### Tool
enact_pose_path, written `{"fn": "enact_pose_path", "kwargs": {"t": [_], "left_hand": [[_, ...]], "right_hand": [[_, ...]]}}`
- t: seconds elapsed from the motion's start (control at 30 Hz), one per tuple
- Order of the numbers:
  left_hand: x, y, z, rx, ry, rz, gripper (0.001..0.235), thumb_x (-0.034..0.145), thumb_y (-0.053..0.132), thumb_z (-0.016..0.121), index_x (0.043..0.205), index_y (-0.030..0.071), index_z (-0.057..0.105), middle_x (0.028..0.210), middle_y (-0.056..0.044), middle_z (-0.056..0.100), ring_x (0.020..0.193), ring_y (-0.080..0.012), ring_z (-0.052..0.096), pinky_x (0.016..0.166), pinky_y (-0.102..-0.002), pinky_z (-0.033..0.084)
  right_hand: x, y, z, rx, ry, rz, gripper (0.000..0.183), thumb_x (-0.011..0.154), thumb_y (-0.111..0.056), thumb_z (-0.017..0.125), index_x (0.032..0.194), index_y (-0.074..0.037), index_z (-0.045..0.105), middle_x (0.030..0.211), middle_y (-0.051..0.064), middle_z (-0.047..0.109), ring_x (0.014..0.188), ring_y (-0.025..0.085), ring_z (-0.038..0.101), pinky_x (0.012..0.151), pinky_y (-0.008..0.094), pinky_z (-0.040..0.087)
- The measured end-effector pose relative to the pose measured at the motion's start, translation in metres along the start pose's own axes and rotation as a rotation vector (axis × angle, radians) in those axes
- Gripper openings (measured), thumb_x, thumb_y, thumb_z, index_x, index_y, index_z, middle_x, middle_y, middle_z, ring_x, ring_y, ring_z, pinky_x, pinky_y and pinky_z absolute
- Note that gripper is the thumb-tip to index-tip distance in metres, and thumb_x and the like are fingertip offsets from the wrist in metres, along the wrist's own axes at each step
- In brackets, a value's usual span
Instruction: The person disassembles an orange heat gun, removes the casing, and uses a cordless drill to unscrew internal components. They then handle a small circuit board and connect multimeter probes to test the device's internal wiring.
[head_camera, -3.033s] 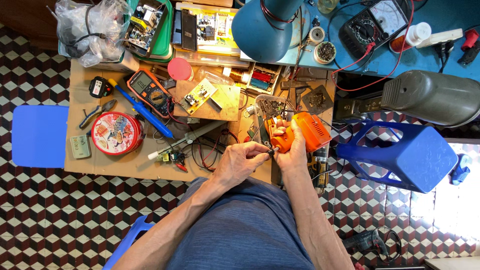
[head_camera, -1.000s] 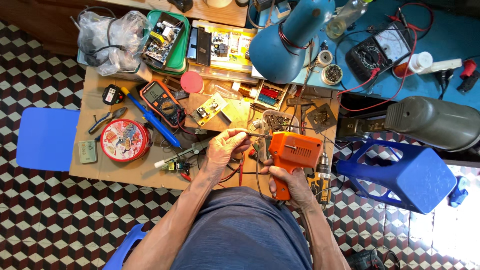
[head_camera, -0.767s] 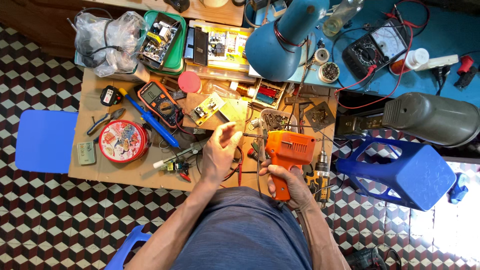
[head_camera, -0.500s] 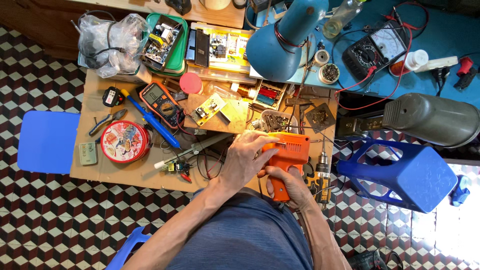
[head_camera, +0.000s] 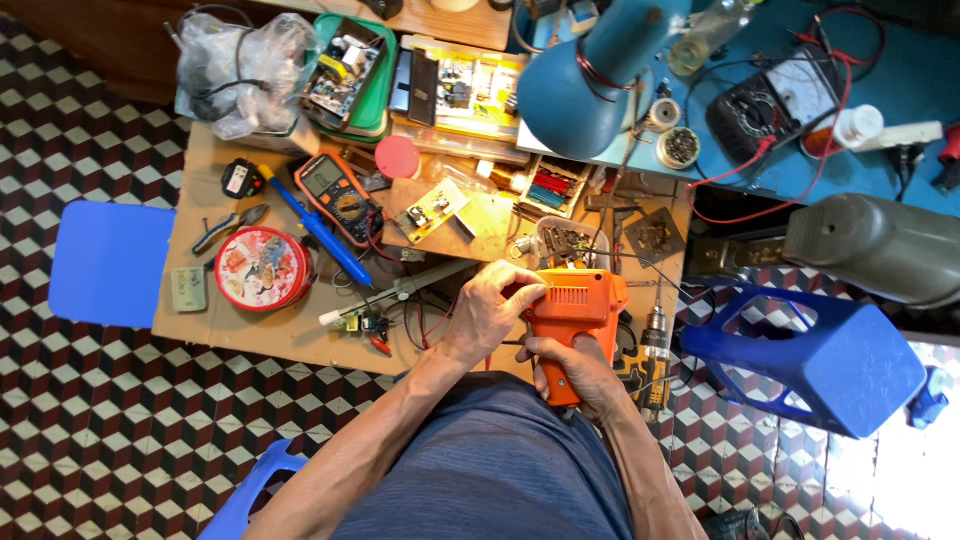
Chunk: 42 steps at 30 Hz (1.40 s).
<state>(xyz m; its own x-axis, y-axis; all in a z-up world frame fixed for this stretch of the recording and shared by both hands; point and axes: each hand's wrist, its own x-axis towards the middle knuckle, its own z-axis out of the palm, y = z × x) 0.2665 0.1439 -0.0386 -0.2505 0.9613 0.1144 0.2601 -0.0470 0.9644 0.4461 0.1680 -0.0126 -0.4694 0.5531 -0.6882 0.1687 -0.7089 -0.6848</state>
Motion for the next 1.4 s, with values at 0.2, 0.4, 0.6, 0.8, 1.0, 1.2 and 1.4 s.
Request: {"fn": "enact_pose_path", "kwargs": {"t": [0.2, 0.4, 0.6, 0.8, 1.0, 1.2, 1.4], "left_hand": [[-0.011, -0.031, -0.009, -0.974, 0.015, -0.540, 0.025, 0.102, 0.018, 0.066, 0.123, 0.004, 0.065, 0.099, -0.006, 0.072, 0.088, -0.0128, 0.067, 0.082, -0.026, 0.057], [-0.017, -0.048, -0.026, -1.355, 0.031, -0.648, 0.036, 0.103, 0.014, 0.061, 0.138, 0.005, 0.056, 0.104, -0.008, 0.071, 0.091, -0.0131, 0.069, 0.087, -0.026, 0.059], [-0.017, -0.050, -0.026, -1.395, 0.032, -0.670, 0.034, 0.103, 0.012, 0.060, 0.136, 0.004, 0.056, 0.105, -0.010, 0.071, 0.092, -0.0159, 0.071, 0.087, -0.028, 0.060], [-0.015, -0.055, -0.015, -1.045, -0.002, -0.763, 0.028, 0.099, 0.015, 0.065, 0.123, 0.004, 0.057, 0.104, -0.013, 0.074, 0.088, -0.0162, 0.071, 0.081, -0.027, 0.060], [-0.013, -0.066, 0.017, -0.491, -0.151, -0.623, 0.025, 0.093, 0.018, 0.074, 0.108, 0.000, 0.068, 0.090, -0.006, 0.074, 0.079, -0.0102, 0.069, 0.074, -0.024, 0.057], [0.028, -0.110, 0.064, -0.385, -0.101, -0.523, 0.025, 0.095, 0.015, 0.072, 0.114, -0.002, 0.072, 0.084, -0.003, 0.072, 0.075, -0.0073, 0.063, 0.069, -0.022, 0.052], [0.083, -0.141, 0.104, -0.341, -0.149, -0.485, 0.033, 0.093, 0.014, 0.071, 0.120, -0.004, 0.069, 0.091, -0.006, 0.075, 0.080, -0.0119, 0.067, 0.072, -0.025, 0.056]], "right_hand": [[0.009, 0.007, -0.004, 0.057, 0.037, 0.073, 0.039, 0.085, -0.022, 0.074, 0.113, 0.004, 0.064, 0.088, 0.011, 0.073, 0.049, 0.014, 0.059, 0.041, 0.028, 0.049], [0.010, 0.015, -0.014, 0.059, 0.132, 0.062, 0.040, 0.085, -0.020, 0.073, 0.114, 0.006, 0.064, 0.088, 0.014, 0.075, 0.048, 0.016, 0.058, 0.039, 0.030, 0.048], [-0.009, 0.015, -0.031, 0.159, 0.154, -0.067, 0.036, 0.087, -0.018, 0.069, 0.113, 0.007, 0.066, 0.089, 0.015, 0.074, 0.051, 0.014, 0.062, 0.040, 0.027, 0.050], [-0.062, 0.030, -0.054, 0.290, 0.291, -0.328, 0.029, 0.090, -0.013, 0.068, 0.111, 0.007, 0.063, 0.090, 0.020, 0.071, 0.052, 0.016, 0.062, 0.041, 0.027, 0.050], [-0.092, 0.062, -0.055, 0.448, 0.505, -0.372, 0.028, 0.092, -0.013, 0.063, 0.112, 0.006, 0.062, 0.091, 0.018, 0.069, 0.052, 0.014, 0.061, 0.041, 0.028, 0.051], [-0.098, 0.094, -0.033, 0.524, 0.613, -0.239, 0.028, 0.089, -0.013, 0.063, 0.111, 0.005, 0.063, 0.087, 0.018, 0.070, 0.048, 0.017, 0.059, 0.038, 0.031, 0.048], [-0.094, 0.100, -0.008, 0.552, 0.602, -0.206, 0.028, 0.088, -0.011, 0.065, 0.109, 0.008, 0.064, 0.086, 0.020, 0.072, 0.045, 0.017, 0.059, 0.037, 0.031, 0.048]]}}
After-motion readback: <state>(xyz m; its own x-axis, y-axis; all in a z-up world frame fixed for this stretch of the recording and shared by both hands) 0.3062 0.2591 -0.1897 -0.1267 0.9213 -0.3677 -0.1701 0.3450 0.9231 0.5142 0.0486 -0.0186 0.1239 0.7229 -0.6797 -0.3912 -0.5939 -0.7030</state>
